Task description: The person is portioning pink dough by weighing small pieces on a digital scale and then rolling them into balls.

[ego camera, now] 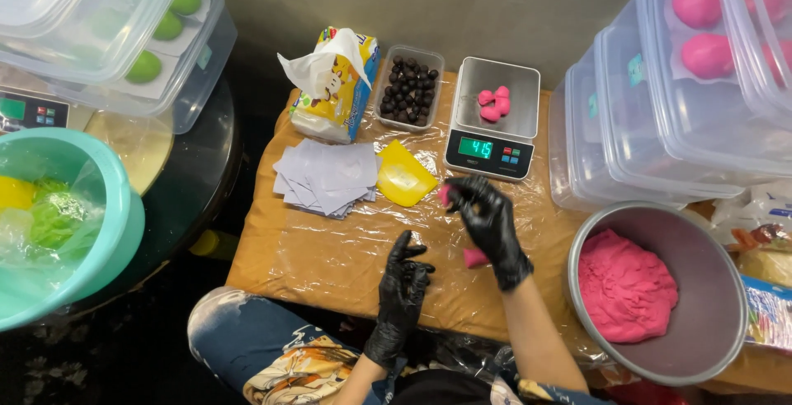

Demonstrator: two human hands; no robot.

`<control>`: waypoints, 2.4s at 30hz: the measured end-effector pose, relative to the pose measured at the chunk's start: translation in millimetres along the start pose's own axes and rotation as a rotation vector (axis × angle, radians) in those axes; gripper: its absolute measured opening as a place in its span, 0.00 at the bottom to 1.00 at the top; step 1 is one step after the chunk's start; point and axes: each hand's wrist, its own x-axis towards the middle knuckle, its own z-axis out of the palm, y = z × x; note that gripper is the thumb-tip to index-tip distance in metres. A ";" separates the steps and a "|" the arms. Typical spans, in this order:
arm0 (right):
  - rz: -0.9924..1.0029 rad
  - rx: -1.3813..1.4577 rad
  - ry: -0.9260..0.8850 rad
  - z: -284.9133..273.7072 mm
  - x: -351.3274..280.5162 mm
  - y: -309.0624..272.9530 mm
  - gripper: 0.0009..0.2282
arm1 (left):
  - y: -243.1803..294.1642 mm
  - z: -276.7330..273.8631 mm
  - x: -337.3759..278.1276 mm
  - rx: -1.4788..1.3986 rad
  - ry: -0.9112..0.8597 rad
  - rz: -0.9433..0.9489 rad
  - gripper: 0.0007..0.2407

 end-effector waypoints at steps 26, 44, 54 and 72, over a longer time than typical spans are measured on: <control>-0.186 -0.077 -0.245 2.4 -96.4 -39.9 0.12 | 42.3 -25.7 5.0 -0.248 -0.055 -0.281 0.08; 0.173 0.320 0.110 -32.3 17.7 13.0 0.13 | -5.1 -14.0 -5.5 0.303 0.055 0.198 0.08; -0.092 -0.431 0.350 -5.7 127.4 118.9 0.12 | -26.0 -10.7 -7.7 0.339 0.092 0.307 0.09; -0.024 -0.197 0.331 -6.5 -59.7 31.9 0.08 | -7.4 -16.2 -2.5 0.258 0.073 0.329 0.07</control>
